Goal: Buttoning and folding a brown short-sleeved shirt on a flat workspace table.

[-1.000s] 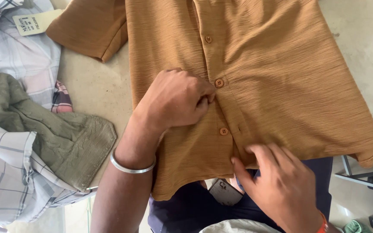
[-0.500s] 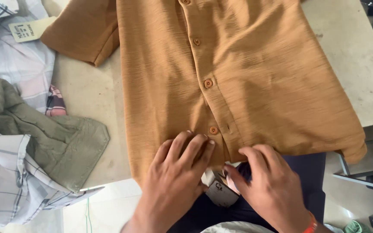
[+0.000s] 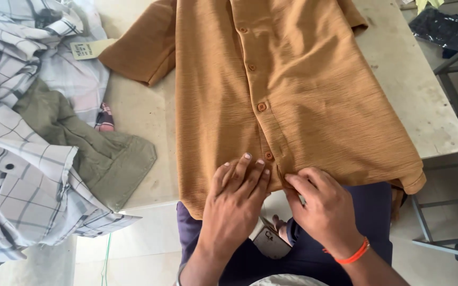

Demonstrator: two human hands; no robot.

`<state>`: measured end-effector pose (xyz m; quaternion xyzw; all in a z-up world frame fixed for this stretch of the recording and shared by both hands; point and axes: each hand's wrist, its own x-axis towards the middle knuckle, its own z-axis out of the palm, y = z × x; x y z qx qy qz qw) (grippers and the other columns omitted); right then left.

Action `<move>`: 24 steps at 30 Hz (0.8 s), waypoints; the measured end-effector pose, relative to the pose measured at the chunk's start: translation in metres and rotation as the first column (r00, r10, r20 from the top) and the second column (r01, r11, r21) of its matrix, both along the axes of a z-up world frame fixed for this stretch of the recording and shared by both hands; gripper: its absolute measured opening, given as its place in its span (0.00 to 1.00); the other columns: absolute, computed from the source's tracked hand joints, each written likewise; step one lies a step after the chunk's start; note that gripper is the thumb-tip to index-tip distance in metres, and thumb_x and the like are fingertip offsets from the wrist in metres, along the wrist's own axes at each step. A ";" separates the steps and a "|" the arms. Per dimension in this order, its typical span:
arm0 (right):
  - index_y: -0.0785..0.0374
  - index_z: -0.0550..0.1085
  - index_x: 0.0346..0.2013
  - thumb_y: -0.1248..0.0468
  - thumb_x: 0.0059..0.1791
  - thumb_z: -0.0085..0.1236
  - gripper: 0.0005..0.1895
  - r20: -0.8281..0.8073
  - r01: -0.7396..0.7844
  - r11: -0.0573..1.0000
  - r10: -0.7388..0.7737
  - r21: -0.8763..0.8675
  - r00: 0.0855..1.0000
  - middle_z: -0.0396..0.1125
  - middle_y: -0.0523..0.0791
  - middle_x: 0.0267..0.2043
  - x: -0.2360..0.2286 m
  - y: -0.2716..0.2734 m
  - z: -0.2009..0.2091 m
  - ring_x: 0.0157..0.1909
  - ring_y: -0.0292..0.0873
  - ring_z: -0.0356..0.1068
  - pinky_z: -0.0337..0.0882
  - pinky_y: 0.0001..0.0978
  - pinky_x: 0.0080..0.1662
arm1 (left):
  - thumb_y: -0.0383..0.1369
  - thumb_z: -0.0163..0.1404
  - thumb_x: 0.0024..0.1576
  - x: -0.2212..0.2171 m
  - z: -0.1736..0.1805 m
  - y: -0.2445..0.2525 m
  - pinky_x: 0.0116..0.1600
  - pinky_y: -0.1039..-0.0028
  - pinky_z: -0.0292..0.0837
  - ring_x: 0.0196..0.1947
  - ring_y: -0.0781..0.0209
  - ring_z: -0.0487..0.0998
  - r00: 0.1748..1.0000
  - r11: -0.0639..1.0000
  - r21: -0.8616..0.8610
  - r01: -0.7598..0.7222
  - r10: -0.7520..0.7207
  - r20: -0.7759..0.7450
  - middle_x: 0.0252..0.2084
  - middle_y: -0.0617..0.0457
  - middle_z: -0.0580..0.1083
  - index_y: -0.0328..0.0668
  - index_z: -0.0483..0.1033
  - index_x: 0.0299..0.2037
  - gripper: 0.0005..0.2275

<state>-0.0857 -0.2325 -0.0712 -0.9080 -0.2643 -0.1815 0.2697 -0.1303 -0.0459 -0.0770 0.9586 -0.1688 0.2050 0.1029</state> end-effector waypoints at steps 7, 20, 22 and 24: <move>0.67 0.78 0.38 0.70 0.44 0.63 0.09 -0.182 -0.062 0.980 0.097 0.191 0.979 0.73 0.45 0.34 -0.013 -0.028 0.024 0.30 0.43 0.75 0.75 0.31 0.32 | 0.34 0.48 0.58 -0.018 0.009 -0.023 0.70 0.55 0.58 0.66 0.52 0.70 0.999 0.999 -0.053 0.013 -0.014 -0.035 0.63 0.48 0.73 0.36 0.74 0.60 0.20; 0.66 0.79 0.38 0.70 0.41 0.63 0.11 -0.048 -0.082 0.995 0.085 0.061 0.995 0.72 0.46 0.33 -0.033 -0.028 0.020 0.33 0.45 0.75 0.74 0.36 0.35 | 0.32 0.54 0.54 -0.032 -0.001 -0.037 0.43 0.64 0.74 0.46 0.56 0.79 0.973 0.956 -0.288 -0.052 -0.017 -0.231 0.56 0.48 0.77 0.41 0.80 0.47 0.11; 0.66 0.79 0.38 0.70 0.41 0.63 0.11 -0.062 -0.082 0.996 0.084 0.035 0.995 0.72 0.46 0.33 -0.035 -0.028 0.011 0.32 0.45 0.75 0.74 0.36 0.35 | 0.32 0.55 0.55 -0.032 0.000 -0.036 0.42 0.65 0.75 0.43 0.57 0.80 0.980 0.940 -0.337 -0.060 -0.010 -0.201 0.52 0.51 0.77 0.42 0.80 0.47 0.11; 0.66 0.80 0.38 0.69 0.40 0.64 0.12 -0.077 -0.085 0.996 0.086 0.010 0.993 0.72 0.45 0.32 -0.037 -0.028 0.006 0.32 0.45 0.75 0.74 0.36 0.34 | 0.31 0.55 0.56 -0.030 0.005 -0.036 0.42 0.67 0.76 0.41 0.58 0.81 0.985 0.920 -0.385 -0.070 0.003 -0.171 0.48 0.54 0.78 0.42 0.80 0.47 0.10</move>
